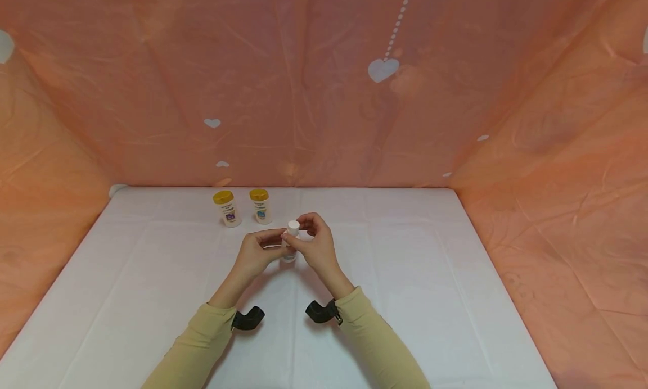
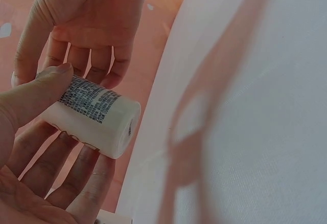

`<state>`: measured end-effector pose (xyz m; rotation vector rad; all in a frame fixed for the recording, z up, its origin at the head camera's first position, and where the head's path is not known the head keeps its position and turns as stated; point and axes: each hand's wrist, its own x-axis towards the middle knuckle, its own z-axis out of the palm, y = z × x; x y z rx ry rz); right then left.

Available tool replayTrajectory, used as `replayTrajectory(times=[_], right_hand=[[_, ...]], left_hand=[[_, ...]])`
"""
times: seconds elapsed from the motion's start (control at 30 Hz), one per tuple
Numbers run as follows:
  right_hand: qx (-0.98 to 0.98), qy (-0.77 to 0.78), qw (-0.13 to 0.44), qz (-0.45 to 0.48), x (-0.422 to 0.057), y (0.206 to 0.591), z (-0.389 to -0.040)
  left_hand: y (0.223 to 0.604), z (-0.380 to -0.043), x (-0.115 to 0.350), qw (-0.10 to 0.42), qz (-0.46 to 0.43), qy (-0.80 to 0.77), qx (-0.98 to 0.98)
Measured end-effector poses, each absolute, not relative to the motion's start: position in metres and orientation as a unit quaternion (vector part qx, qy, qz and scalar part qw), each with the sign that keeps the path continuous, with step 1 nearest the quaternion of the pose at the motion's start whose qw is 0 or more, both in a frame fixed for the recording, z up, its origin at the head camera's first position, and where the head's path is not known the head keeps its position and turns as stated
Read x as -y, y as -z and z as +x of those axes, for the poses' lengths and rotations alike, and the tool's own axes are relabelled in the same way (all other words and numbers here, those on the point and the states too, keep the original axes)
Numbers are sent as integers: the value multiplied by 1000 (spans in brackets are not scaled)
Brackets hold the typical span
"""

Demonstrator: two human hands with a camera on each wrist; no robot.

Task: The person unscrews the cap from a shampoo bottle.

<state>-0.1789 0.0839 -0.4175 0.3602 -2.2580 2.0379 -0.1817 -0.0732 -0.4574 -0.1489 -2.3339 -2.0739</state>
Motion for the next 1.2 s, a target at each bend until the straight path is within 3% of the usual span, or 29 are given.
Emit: replayTrajectory(times=[0.83,1.2], right_hand=[[730,-658,22,184,-86,417,-178],[725,-672,51,138,-82,416,-178]], left_hand=[[460,-182,74,12,-43,662,749],[459,-180,74,12,-45,658,752]])
